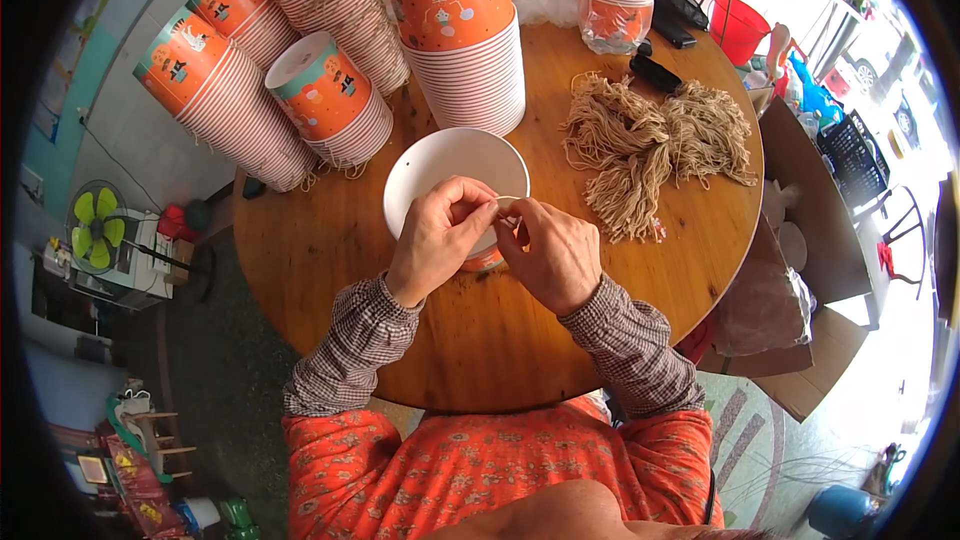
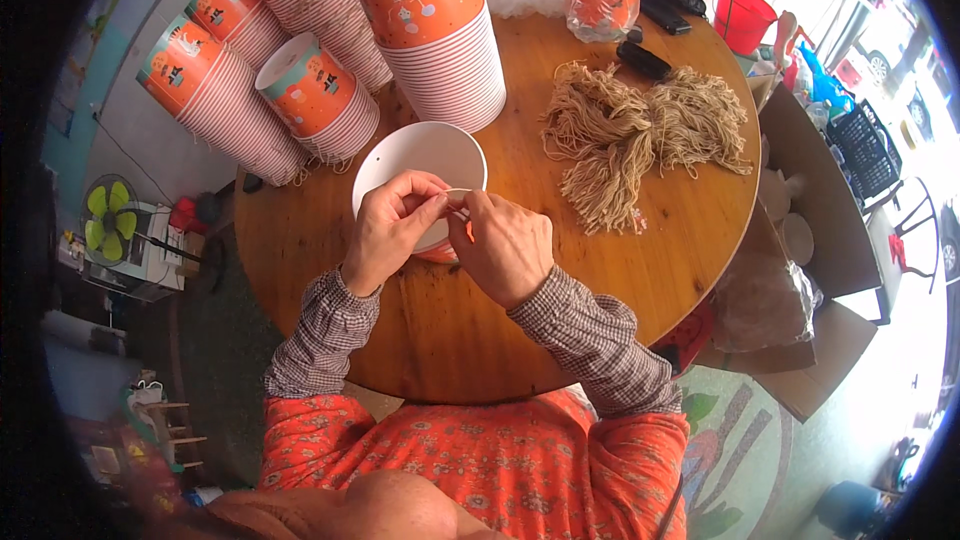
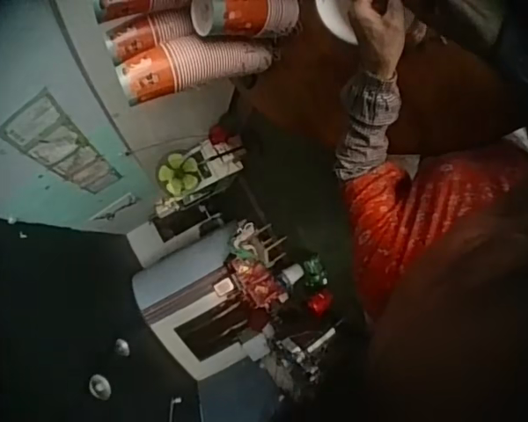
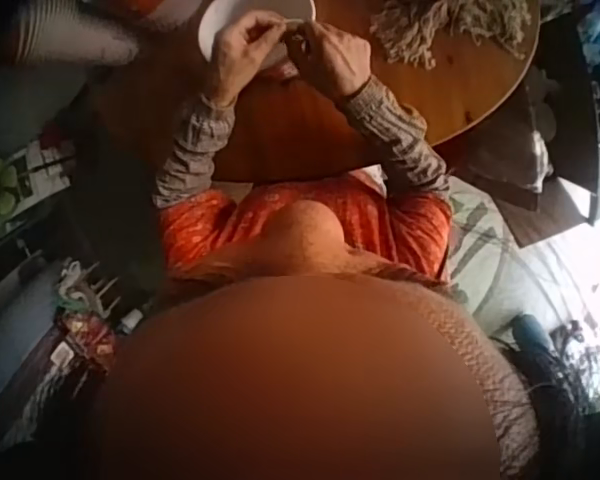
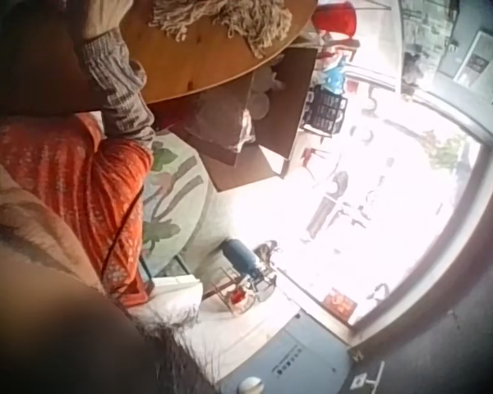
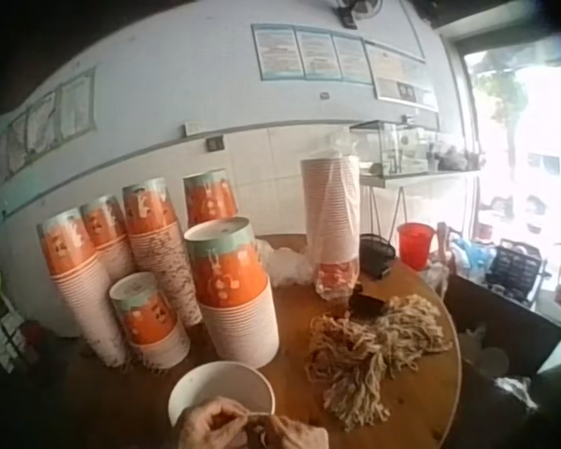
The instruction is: The person is tying thin orange strings to the rims of paper buckets at a wooden table.
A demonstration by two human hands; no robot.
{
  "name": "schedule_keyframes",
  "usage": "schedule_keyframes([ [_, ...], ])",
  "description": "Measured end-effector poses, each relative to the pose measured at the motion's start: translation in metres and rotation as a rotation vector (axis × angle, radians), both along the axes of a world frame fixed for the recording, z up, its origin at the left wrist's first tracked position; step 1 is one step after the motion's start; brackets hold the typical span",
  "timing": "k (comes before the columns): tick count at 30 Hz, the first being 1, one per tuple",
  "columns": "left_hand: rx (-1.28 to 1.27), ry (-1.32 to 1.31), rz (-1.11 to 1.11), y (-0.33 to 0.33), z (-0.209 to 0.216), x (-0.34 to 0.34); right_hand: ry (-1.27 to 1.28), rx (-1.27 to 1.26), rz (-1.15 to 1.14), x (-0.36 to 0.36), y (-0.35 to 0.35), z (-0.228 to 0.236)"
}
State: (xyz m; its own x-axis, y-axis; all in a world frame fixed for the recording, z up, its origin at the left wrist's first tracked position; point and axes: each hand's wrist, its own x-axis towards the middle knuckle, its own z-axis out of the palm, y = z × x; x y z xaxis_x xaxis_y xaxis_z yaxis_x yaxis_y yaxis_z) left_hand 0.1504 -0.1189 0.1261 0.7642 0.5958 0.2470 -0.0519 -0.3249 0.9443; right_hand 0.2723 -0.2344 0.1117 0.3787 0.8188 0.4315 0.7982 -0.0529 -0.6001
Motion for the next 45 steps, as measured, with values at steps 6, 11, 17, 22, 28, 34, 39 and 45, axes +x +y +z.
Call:
schedule_keyframes([
  [6, 0.093, 0.013, 0.028, -0.001, -0.002, 0.0, -0.007, 0.067, -0.054, -0.004, 0.002, 0.001],
  [11, 0.204, -0.017, 0.033, -0.005, -0.002, 0.0, -0.073, 0.092, -0.063, -0.001, -0.001, -0.005],
  [17, -0.016, -0.063, 0.001, -0.007, -0.001, 0.0, 0.213, 0.177, 0.044, 0.003, -0.008, -0.002],
  [22, 0.042, -0.066, 0.013, -0.007, -0.002, 0.004, 0.486, 0.215, 0.085, 0.004, -0.01, 0.0],
  [28, -0.049, -0.095, -0.001, -0.013, 0.003, 0.005, 0.297, 0.211, 0.096, 0.004, -0.002, -0.001],
  [34, 0.026, -0.102, -0.008, -0.009, 0.003, 0.005, 0.591, 0.215, 0.177, 0.009, 0.003, -0.015],
  [39, 0.006, -0.09, -0.014, -0.009, 0.0, 0.004, 0.545, 0.239, 0.168, 0.007, 0.004, -0.009],
  [45, 0.095, -0.089, -0.007, -0.007, -0.003, 0.003, 0.373, 0.292, 0.109, 0.001, 0.017, -0.018],
])
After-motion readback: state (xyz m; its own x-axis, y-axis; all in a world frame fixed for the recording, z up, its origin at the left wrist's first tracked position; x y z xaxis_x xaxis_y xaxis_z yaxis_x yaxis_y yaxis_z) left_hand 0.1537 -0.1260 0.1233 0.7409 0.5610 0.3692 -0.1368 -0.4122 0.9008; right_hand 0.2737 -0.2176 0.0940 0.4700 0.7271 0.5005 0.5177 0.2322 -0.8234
